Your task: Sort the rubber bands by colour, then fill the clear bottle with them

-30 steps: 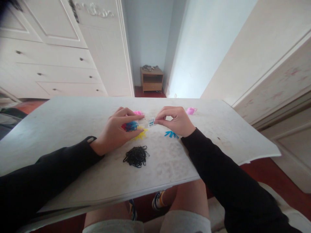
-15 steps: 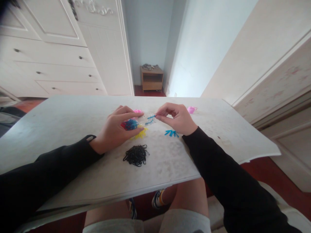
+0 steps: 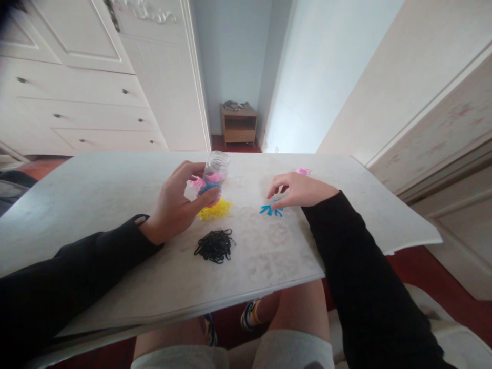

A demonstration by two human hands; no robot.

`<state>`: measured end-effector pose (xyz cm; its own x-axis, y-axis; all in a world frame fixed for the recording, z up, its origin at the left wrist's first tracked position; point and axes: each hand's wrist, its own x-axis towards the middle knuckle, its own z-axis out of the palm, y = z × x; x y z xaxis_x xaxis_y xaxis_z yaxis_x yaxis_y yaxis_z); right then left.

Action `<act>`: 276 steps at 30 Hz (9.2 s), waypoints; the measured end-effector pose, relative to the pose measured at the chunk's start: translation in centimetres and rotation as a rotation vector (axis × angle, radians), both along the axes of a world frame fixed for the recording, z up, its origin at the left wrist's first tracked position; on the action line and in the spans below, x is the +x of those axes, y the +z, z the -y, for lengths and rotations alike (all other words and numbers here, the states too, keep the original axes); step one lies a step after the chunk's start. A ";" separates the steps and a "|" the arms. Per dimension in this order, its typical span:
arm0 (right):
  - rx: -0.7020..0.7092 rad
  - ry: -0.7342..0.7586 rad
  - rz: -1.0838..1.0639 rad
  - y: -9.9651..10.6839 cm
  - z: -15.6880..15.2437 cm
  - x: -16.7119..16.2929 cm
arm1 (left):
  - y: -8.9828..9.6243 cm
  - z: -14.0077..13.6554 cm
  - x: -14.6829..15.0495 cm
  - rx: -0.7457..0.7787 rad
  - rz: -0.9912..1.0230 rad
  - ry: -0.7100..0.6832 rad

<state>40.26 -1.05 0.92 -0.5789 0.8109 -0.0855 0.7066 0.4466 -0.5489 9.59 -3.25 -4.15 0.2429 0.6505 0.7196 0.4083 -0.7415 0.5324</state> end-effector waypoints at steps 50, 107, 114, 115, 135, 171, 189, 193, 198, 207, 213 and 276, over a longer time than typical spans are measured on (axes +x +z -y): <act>0.360 -0.134 -0.743 -2.0 0.8 -3.9 | 0.0 0.1 0.2 0.005 -0.170 0.062; 0.028 -0.132 0.168 -0.5 -0.5 2.5 | -0.4 -0.1 0.1 0.021 0.000 0.008; -0.123 -0.235 0.187 -1.0 0.1 1.7 | -0.3 -0.1 0.1 0.005 -0.006 0.013; -0.132 -0.225 0.208 -1.0 0.2 1.5 | -0.3 -0.1 0.1 0.005 -0.005 0.014; -0.027 -0.101 0.013 -0.9 0.4 0.3 | 0.2 -0.1 0.1 0.015 -0.007 0.046; 0.667 -0.099 -0.641 -4.3 -3.7 -11.3 | -1.9 -6.4 -3.7 -0.061 -0.115 0.094; 0.625 -0.309 -0.785 -4.9 -3.3 -11.5 | -1.1 -6.0 -3.7 -0.015 0.022 0.130; 0.497 -0.351 -0.819 -5.8 -4.7 -11.0 | -1.2 -6.4 -3.8 -0.126 0.227 0.131; 0.420 -0.249 -0.604 -6.6 -5.1 -10.9 | -1.7 -7.0 -3.9 -0.152 0.306 0.081; 0.438 -0.206 -0.417 -7.2 -7.5 -12.3 | -1.8 -8.4 -4.4 -0.174 0.556 0.195; 0.443 -0.154 -0.418 -7.2 -6.6 -12.0 | -2.0 -7.6 -4.1 -0.142 0.348 0.258; 0.563 -0.186 -0.807 -6.1 -4.4 -12.9 | -1.4 -5.4 -3.9 -0.108 -0.116 0.226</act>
<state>27.34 3.39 -5.17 -0.1546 0.6957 0.7015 0.3011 0.7095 -0.6372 5.65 2.18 -5.58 0.1595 0.7691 0.6188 0.6197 -0.5660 0.5437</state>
